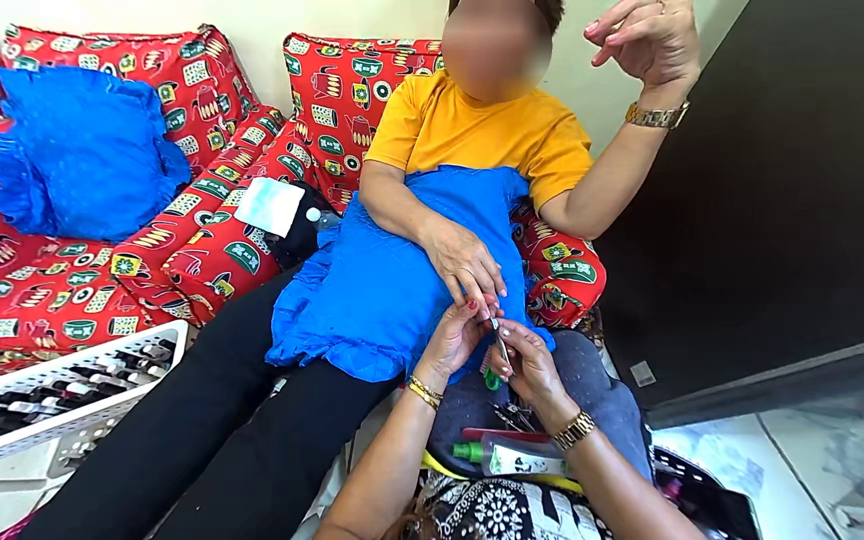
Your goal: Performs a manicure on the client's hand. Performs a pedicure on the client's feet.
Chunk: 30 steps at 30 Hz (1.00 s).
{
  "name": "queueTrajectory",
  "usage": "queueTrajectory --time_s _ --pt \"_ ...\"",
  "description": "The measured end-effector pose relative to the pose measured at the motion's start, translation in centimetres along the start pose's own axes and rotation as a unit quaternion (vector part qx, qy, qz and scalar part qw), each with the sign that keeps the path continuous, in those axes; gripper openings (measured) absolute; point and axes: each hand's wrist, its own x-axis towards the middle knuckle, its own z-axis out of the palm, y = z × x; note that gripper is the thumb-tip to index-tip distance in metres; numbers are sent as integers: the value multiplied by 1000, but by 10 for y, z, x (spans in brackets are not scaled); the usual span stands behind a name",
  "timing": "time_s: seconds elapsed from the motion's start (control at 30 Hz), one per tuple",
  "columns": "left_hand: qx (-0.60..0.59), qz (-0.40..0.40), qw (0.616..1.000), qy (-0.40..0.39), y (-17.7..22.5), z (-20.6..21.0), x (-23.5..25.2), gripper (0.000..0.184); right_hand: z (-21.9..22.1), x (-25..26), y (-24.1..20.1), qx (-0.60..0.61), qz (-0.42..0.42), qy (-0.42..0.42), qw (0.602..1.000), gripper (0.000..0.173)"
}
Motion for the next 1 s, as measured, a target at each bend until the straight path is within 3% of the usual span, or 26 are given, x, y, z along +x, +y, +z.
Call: queueTrajectory --time_s 0.23,0.53,0.8,1.0 --pt "2 4 1000 9 1 2 0 19 -4 1 3 -21 -26 -11 999 27" --pt "20 -1 1000 16 1 1 -1 20 5 1 -1 -22 -20 40 999 27" --pt "1 3 1000 14 1 3 -1 19 -5 2 -2 -24 -6 -16 1000 28" --pt "12 0 1000 -1 1 -1 0 21 -1 3 -5 -34 -9 13 999 29"
